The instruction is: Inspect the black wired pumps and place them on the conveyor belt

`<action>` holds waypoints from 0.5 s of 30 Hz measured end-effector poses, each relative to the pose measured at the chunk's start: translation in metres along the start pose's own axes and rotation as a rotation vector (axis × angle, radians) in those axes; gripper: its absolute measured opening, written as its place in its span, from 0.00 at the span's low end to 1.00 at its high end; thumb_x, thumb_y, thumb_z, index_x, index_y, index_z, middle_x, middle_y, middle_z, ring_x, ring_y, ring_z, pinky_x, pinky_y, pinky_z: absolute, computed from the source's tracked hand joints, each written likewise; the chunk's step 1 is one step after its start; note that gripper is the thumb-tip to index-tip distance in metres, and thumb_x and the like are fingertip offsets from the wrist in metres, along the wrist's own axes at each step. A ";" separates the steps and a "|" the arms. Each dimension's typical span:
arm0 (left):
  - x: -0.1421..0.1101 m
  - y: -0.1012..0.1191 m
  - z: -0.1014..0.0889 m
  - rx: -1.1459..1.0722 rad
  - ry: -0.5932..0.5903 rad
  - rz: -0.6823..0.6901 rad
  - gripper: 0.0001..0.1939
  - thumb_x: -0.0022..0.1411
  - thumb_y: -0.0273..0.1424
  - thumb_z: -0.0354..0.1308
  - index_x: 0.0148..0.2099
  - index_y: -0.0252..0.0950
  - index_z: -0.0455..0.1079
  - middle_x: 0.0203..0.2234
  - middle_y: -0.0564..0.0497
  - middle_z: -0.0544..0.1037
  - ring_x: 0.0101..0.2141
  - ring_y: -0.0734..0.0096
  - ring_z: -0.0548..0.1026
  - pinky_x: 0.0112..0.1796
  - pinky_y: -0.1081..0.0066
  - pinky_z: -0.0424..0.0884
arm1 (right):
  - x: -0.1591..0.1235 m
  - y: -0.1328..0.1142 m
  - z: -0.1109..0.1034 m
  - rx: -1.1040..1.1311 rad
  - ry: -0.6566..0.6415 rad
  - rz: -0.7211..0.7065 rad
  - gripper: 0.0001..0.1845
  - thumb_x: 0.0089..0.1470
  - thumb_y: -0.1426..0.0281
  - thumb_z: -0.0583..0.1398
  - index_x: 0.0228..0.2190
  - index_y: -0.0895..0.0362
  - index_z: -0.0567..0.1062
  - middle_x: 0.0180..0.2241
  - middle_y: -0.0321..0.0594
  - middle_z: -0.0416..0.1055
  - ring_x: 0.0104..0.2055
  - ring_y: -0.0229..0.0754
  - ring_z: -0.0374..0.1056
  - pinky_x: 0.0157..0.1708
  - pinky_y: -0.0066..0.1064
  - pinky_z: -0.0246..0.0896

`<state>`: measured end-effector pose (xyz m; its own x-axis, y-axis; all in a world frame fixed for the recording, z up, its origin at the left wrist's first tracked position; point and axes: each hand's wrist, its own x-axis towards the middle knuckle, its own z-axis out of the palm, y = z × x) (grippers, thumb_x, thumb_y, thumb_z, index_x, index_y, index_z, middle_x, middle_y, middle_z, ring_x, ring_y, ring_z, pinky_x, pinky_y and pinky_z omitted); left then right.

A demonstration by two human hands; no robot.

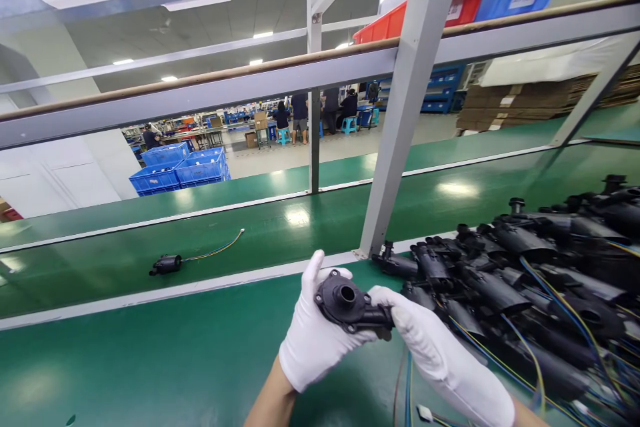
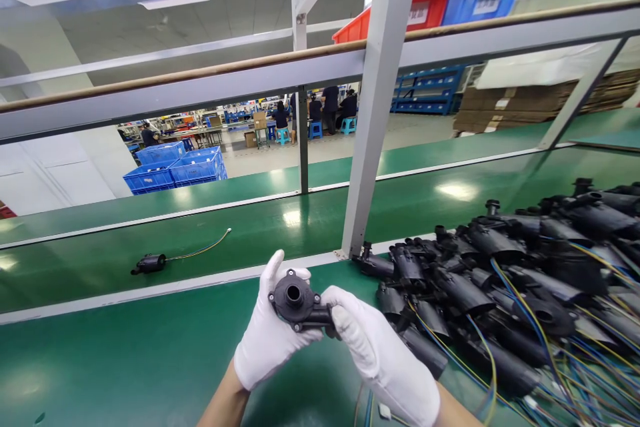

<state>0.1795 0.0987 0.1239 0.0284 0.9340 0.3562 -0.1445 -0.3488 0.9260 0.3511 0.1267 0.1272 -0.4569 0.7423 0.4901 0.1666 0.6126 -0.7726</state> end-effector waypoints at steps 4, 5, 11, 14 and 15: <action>-0.004 -0.003 -0.002 0.099 -0.008 0.030 0.56 0.49 0.30 0.72 0.69 0.45 0.38 0.54 0.43 0.68 0.47 0.61 0.75 0.55 0.54 0.68 | 0.004 -0.002 0.000 -0.124 0.006 0.039 0.29 0.61 0.42 0.51 0.25 0.53 0.70 0.24 0.37 0.72 0.25 0.44 0.68 0.25 0.32 0.65; -0.005 -0.001 -0.005 0.153 -0.033 0.056 0.56 0.50 0.29 0.71 0.70 0.45 0.36 0.56 0.42 0.67 0.50 0.59 0.74 0.56 0.54 0.67 | 0.005 -0.002 -0.001 -0.144 0.007 0.052 0.29 0.60 0.42 0.52 0.25 0.53 0.70 0.23 0.37 0.72 0.24 0.43 0.68 0.24 0.32 0.64; -0.009 0.029 -0.050 0.583 -0.128 0.195 0.49 0.57 0.23 0.60 0.71 0.47 0.35 0.70 0.43 0.48 0.68 0.53 0.49 0.66 0.48 0.46 | 0.010 0.002 -0.019 -0.175 -0.240 -0.203 0.20 0.62 0.51 0.57 0.36 0.53 0.78 0.34 0.43 0.77 0.34 0.45 0.73 0.34 0.32 0.70; -0.010 0.040 -0.074 0.575 0.039 0.144 0.43 0.62 0.27 0.58 0.70 0.51 0.36 0.70 0.47 0.49 0.68 0.58 0.50 0.66 0.49 0.48 | 0.012 0.004 -0.027 -0.214 -0.321 -0.331 0.14 0.64 0.57 0.58 0.38 0.53 0.78 0.39 0.45 0.78 0.38 0.45 0.74 0.39 0.32 0.70; -0.010 0.042 -0.080 0.553 0.078 0.136 0.42 0.64 0.28 0.57 0.70 0.52 0.37 0.70 0.48 0.49 0.68 0.59 0.50 0.66 0.49 0.48 | 0.012 0.004 -0.028 -0.201 -0.317 -0.341 0.14 0.64 0.57 0.58 0.38 0.53 0.78 0.40 0.46 0.78 0.39 0.45 0.74 0.39 0.32 0.70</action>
<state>0.0945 0.0812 0.1490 -0.0304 0.8734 0.4860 0.3975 -0.4356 0.8076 0.3711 0.1456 0.1407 -0.7524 0.3911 0.5300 0.1126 0.8691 -0.4816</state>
